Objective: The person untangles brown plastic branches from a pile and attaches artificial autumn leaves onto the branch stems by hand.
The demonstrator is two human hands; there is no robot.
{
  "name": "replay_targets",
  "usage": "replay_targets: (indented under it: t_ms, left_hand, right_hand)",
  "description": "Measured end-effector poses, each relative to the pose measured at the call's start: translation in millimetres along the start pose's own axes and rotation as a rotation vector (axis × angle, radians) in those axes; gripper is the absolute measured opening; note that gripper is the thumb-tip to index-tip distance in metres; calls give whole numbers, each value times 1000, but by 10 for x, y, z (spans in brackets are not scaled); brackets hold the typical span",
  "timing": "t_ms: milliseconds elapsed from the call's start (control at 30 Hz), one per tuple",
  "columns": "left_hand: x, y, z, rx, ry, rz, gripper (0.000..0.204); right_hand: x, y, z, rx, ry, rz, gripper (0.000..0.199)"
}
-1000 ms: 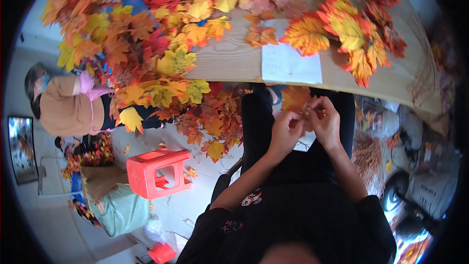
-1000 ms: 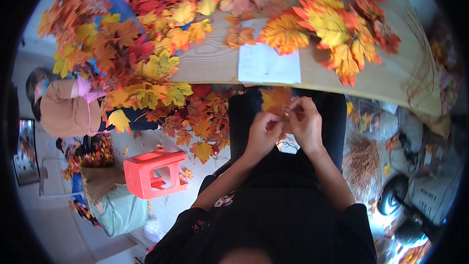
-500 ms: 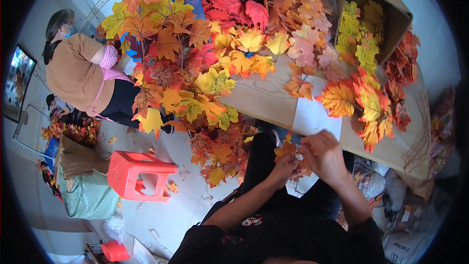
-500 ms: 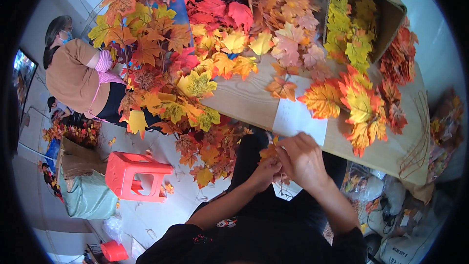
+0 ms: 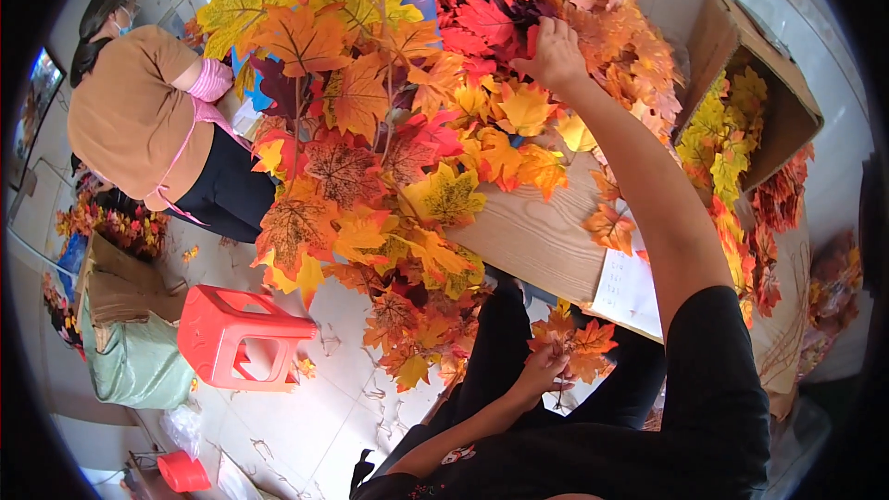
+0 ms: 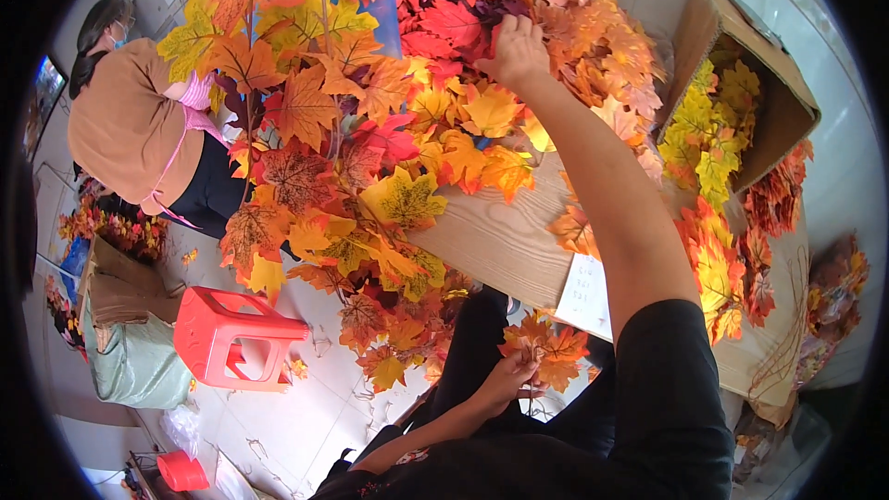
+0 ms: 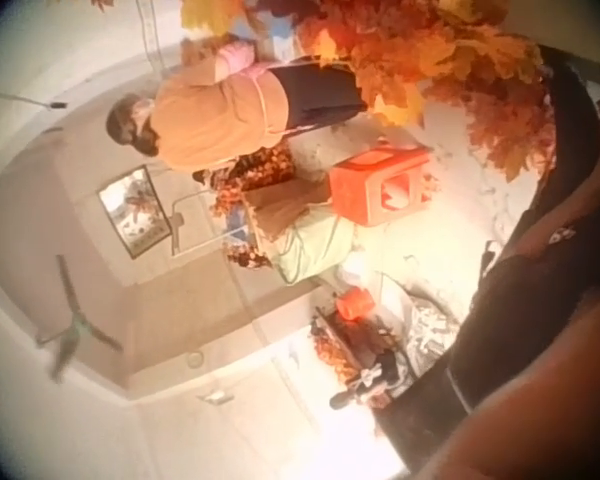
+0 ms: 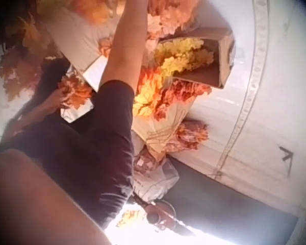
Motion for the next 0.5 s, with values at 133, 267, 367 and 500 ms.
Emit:
replay_targets:
  t_ms: [133,267,367,500]
  left_hand:
    - [-15,-42,-49,-12,-44,-27,14]
    - [-11,-102,-44,-22,-59,-54,14]
    - [29,-153,-21,-44,-96,-41,13]
    - [-31,-99,-57,-69,-52,-56,13]
  right_hand:
    - [89,438,203,-67,-61,194,55]
    - [129,741,238,66,-63,241,40]
    - [214,842,144,148,-5,200,34]
    - [258,831,-52,216,54,207,36]
Point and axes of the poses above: each hand's wrist, its own x-axis towards the middle knuckle, its own z-axis out of the palm, y = z × x, the point moved 10 cm from there along x, towards the middle knuckle, and after that the axes turned 10 degrees about x, right-handed, at the moved point
